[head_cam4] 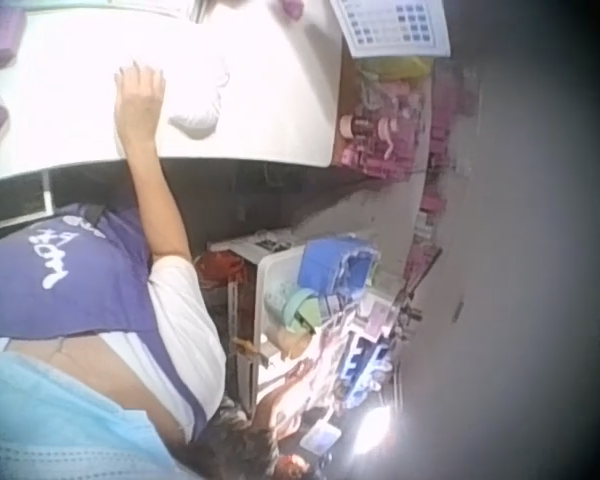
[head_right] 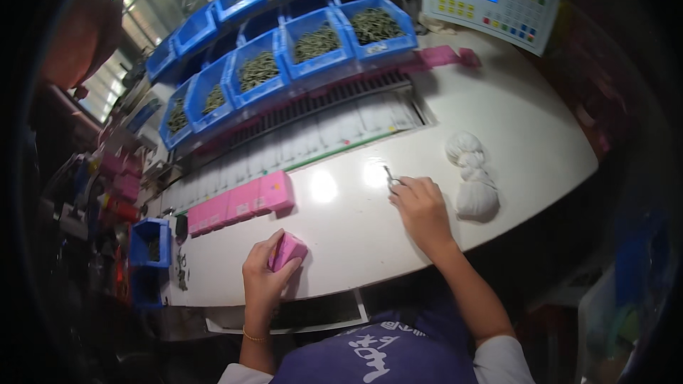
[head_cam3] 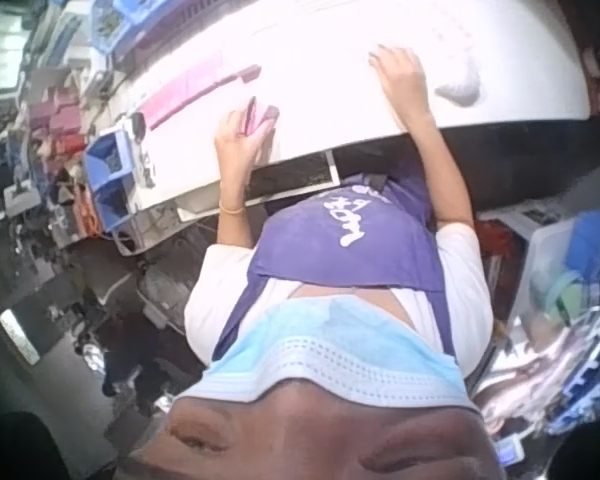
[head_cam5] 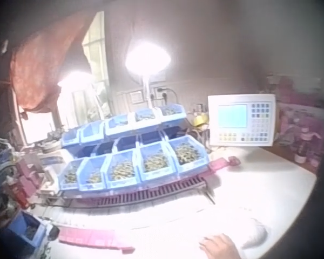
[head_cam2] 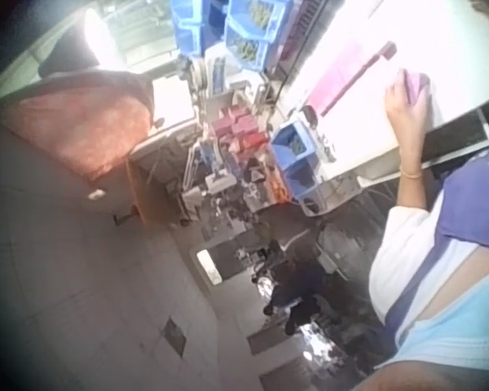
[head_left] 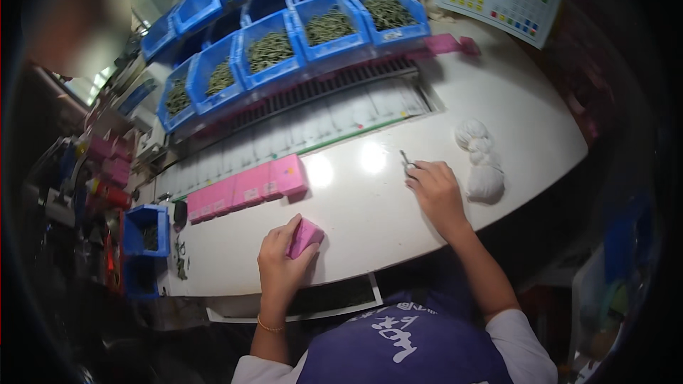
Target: The recorder is assembling candle wicks by placing metal tabs and clips into a pink fixture jig and attaching them to wick material.
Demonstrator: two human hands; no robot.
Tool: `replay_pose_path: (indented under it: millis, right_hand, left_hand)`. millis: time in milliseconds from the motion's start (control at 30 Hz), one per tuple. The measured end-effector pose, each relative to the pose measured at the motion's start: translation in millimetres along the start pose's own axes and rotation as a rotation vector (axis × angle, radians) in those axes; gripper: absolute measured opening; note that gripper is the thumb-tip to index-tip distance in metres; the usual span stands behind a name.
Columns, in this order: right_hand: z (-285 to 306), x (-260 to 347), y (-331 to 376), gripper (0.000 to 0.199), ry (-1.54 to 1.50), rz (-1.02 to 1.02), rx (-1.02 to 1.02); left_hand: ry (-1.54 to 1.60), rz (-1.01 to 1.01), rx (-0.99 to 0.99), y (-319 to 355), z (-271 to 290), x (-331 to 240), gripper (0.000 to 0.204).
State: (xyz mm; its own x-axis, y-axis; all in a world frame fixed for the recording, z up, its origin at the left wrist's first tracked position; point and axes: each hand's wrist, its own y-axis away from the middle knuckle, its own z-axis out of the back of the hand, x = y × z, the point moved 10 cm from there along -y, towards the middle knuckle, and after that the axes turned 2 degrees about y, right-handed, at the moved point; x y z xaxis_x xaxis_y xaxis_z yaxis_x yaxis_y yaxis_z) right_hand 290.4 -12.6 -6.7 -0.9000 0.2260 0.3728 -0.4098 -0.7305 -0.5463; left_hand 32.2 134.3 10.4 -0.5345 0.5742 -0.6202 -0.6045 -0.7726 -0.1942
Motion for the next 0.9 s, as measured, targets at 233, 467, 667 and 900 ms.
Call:
replay_pose_path:
  millis: [233,467,667,900]
  right_hand:
    - [17.1,-9.6,1.8,0.014,-0.268,-0.137,-0.146]
    - [10.4,-33.3,6.1,0.013,-0.502,-0.315,-0.103]
    - [-15.6,-60.8,19.7,0.016,-0.848,-0.585,-0.075]
    - [-8.8,-15.2,19.7,0.029,-1.045,-0.552,0.058]
  left_hand:
    - [0.074,0.011,-0.354,-99.3,42.6,13.7,0.049]
    - [-0.353,0.059,-0.354,-216.8,0.2,45.5,0.044]
    - [-0.588,0.179,-0.317,-210.8,12.0,65.5,0.055]
    - [0.366,-0.044,0.037,-110.0,-1.1,8.4,0.037]
